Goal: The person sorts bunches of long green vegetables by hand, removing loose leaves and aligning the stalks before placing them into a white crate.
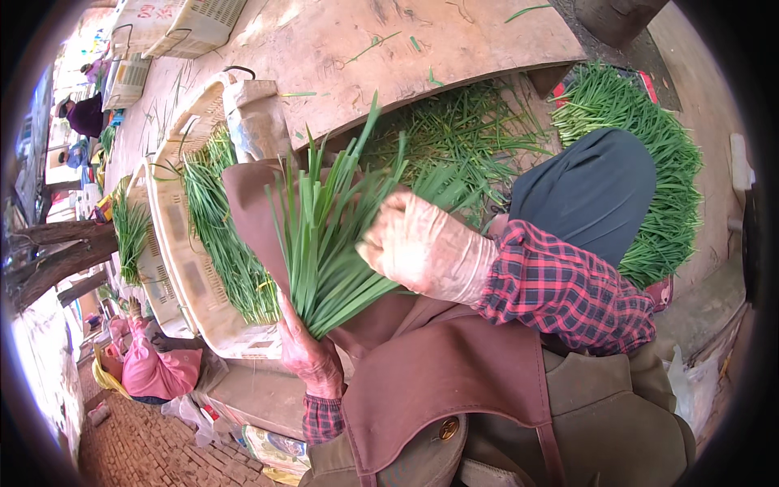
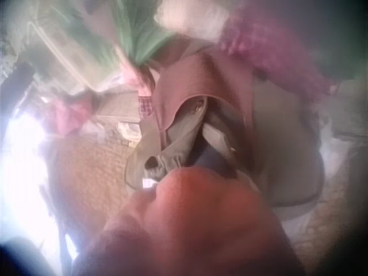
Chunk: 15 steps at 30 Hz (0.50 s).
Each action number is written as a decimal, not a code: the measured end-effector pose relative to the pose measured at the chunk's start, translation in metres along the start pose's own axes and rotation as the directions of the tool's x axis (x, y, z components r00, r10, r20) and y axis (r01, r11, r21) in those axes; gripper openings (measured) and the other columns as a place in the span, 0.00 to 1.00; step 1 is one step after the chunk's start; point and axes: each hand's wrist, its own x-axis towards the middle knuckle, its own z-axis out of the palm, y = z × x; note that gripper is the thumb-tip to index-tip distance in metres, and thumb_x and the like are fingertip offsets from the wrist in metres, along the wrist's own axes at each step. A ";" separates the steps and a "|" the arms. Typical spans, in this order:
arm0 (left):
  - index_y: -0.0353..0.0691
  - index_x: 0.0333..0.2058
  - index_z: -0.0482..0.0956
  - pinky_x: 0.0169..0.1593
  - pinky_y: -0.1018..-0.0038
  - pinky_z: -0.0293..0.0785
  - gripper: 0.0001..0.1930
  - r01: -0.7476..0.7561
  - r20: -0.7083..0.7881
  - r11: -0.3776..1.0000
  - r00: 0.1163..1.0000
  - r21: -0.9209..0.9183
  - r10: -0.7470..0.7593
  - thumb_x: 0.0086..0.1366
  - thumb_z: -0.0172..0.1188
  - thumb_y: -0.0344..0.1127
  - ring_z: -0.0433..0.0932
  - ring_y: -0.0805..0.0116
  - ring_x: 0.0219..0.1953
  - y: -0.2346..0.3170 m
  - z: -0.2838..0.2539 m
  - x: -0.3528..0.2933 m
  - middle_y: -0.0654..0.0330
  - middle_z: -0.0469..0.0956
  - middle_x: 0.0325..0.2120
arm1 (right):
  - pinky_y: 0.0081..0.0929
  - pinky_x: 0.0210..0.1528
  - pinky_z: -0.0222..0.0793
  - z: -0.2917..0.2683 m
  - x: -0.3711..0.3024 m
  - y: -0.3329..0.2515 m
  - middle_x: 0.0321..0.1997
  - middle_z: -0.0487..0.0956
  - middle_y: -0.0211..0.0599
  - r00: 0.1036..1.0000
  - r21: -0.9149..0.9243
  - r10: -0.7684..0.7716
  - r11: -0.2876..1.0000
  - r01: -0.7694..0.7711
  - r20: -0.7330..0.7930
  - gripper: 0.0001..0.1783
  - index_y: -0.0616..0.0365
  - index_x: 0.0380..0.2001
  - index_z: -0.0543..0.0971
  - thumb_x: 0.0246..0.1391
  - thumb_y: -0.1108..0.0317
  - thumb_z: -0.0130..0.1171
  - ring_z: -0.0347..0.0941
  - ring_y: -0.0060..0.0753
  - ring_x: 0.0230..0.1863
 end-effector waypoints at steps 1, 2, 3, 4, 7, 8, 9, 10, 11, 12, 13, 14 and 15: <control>0.33 0.67 0.59 0.32 0.60 0.72 0.37 -0.024 0.000 0.999 1.000 0.025 0.024 0.57 0.61 0.21 0.75 0.49 0.30 -0.004 0.001 0.003 0.48 0.74 0.34 | 0.35 0.39 0.66 0.004 -0.011 -0.002 0.25 0.76 0.30 1.000 0.059 0.015 0.998 -0.015 -0.001 0.08 0.55 0.29 0.78 0.51 0.64 0.53 0.74 0.33 0.32; 0.33 0.67 0.59 0.32 0.60 0.72 0.38 -0.008 0.000 1.000 1.000 0.012 0.008 0.57 0.61 0.21 0.75 0.49 0.30 -0.006 0.004 0.003 0.48 0.75 0.34 | 0.32 0.36 0.66 0.005 -0.020 -0.006 0.24 0.74 0.30 0.984 0.108 0.036 0.994 -0.017 -0.174 0.07 0.54 0.28 0.77 0.51 0.64 0.53 0.73 0.32 0.31; 0.33 0.67 0.59 0.33 0.60 0.73 0.38 0.007 -0.001 1.000 1.000 -0.002 -0.007 0.57 0.60 0.21 0.76 0.48 0.30 -0.008 0.007 0.002 0.48 0.75 0.35 | 0.31 0.36 0.66 0.004 -0.027 -0.010 0.23 0.73 0.30 0.987 0.092 0.052 0.995 -0.038 -0.154 0.06 0.53 0.27 0.76 0.52 0.64 0.53 0.73 0.32 0.31; 0.33 0.67 0.58 0.33 0.60 0.73 0.38 0.022 -0.001 1.000 1.000 -0.016 -0.022 0.57 0.60 0.21 0.76 0.48 0.31 -0.009 0.009 0.001 0.47 0.75 0.35 | 0.31 0.35 0.66 0.001 -0.030 -0.013 0.22 0.72 0.29 0.989 0.074 0.069 0.995 -0.059 -0.134 0.06 0.52 0.27 0.75 0.52 0.64 0.53 0.73 0.32 0.31; 0.33 0.67 0.58 0.35 0.59 0.74 0.38 0.039 0.021 0.996 0.999 -0.079 -0.037 0.58 0.59 0.21 0.77 0.47 0.32 -0.005 0.010 0.004 0.47 0.77 0.37 | 0.32 0.36 0.67 0.002 -0.035 -0.013 0.21 0.70 0.28 0.991 0.068 0.099 0.993 -0.093 -0.089 0.06 0.51 0.26 0.74 0.53 0.63 0.54 0.73 0.32 0.31; 0.33 0.67 0.58 0.35 0.59 0.74 0.37 0.043 0.032 0.995 0.999 -0.090 -0.041 0.58 0.59 0.21 0.77 0.47 0.32 -0.005 0.010 0.005 0.47 0.77 0.38 | 0.33 0.34 0.68 0.000 -0.035 -0.012 0.21 0.71 0.29 0.986 0.107 0.113 0.989 -0.101 -0.120 0.06 0.52 0.26 0.75 0.53 0.64 0.57 0.73 0.34 0.29; 0.33 0.67 0.58 0.35 0.59 0.74 0.37 0.016 0.023 0.997 1.000 -0.079 -0.014 0.58 0.59 0.22 0.77 0.47 0.32 -0.006 0.011 0.004 0.46 0.77 0.38 | 0.34 0.33 0.69 -0.003 -0.033 -0.009 0.21 0.72 0.30 0.980 0.148 0.128 0.983 -0.106 -0.152 0.06 0.53 0.26 0.75 0.52 0.65 0.59 0.73 0.35 0.28; 0.34 0.67 0.58 0.34 0.59 0.74 0.37 -0.010 0.013 0.998 1.000 -0.067 0.011 0.58 0.59 0.22 0.77 0.47 0.32 -0.009 0.014 0.003 0.46 0.77 0.38 | 0.36 0.31 0.70 -0.005 -0.030 -0.007 0.21 0.72 0.30 0.973 0.189 0.143 0.976 -0.108 -0.182 0.06 0.55 0.26 0.76 0.52 0.67 0.62 0.73 0.37 0.26; 0.34 0.67 0.58 0.33 0.60 0.74 0.37 -0.036 0.004 0.998 0.999 -0.056 0.037 0.59 0.59 0.22 0.77 0.47 0.32 -0.010 0.015 0.003 0.46 0.77 0.38 | 0.37 0.34 0.71 -0.008 -0.028 -0.005 0.26 0.76 0.33 0.973 0.264 0.172 0.956 -0.127 -0.155 0.06 0.55 0.27 0.77 0.52 0.67 0.63 0.74 0.40 0.29; 0.34 0.67 0.58 0.33 0.60 0.74 0.37 -0.037 0.011 0.999 0.999 -0.034 0.037 0.59 0.59 0.22 0.77 0.48 0.31 -0.009 0.014 0.003 0.46 0.77 0.38 | 0.38 0.35 0.72 -0.006 -0.026 -0.003 0.29 0.77 0.34 0.958 0.316 0.189 0.942 -0.114 -0.215 0.06 0.56 0.28 0.78 0.52 0.66 0.63 0.75 0.40 0.31; 0.35 0.67 0.59 0.32 0.60 0.74 0.37 -0.038 0.019 0.999 0.999 -0.013 0.038 0.59 0.59 0.22 0.77 0.48 0.30 -0.005 0.012 0.004 0.46 0.77 0.38 | 0.39 0.36 0.72 -0.003 -0.022 0.000 0.31 0.78 0.35 0.939 0.366 0.207 0.926 -0.098 -0.274 0.06 0.56 0.28 0.79 0.53 0.66 0.63 0.75 0.41 0.32; 0.35 0.68 0.59 0.31 0.60 0.74 0.37 -0.039 0.027 0.999 0.999 0.008 0.039 0.59 0.58 0.22 0.77 0.49 0.30 -0.003 0.011 0.005 0.46 0.77 0.38 | 0.39 0.37 0.72 -0.001 -0.019 0.003 0.34 0.79 0.36 0.916 0.413 0.229 0.907 -0.078 -0.329 0.06 0.57 0.28 0.79 0.53 0.66 0.63 0.76 0.42 0.33; 0.37 0.68 0.60 0.28 0.61 0.73 0.36 -0.047 0.018 0.999 0.999 0.024 0.047 0.59 0.58 0.22 0.77 0.50 0.28 -0.003 0.014 0.004 0.47 0.77 0.37 | 0.41 0.38 0.72 -0.002 -0.015 0.004 0.39 0.80 0.38 0.895 0.439 0.265 0.894 -0.089 -0.359 0.07 0.58 0.29 0.80 0.54 0.66 0.62 0.76 0.43 0.36</control>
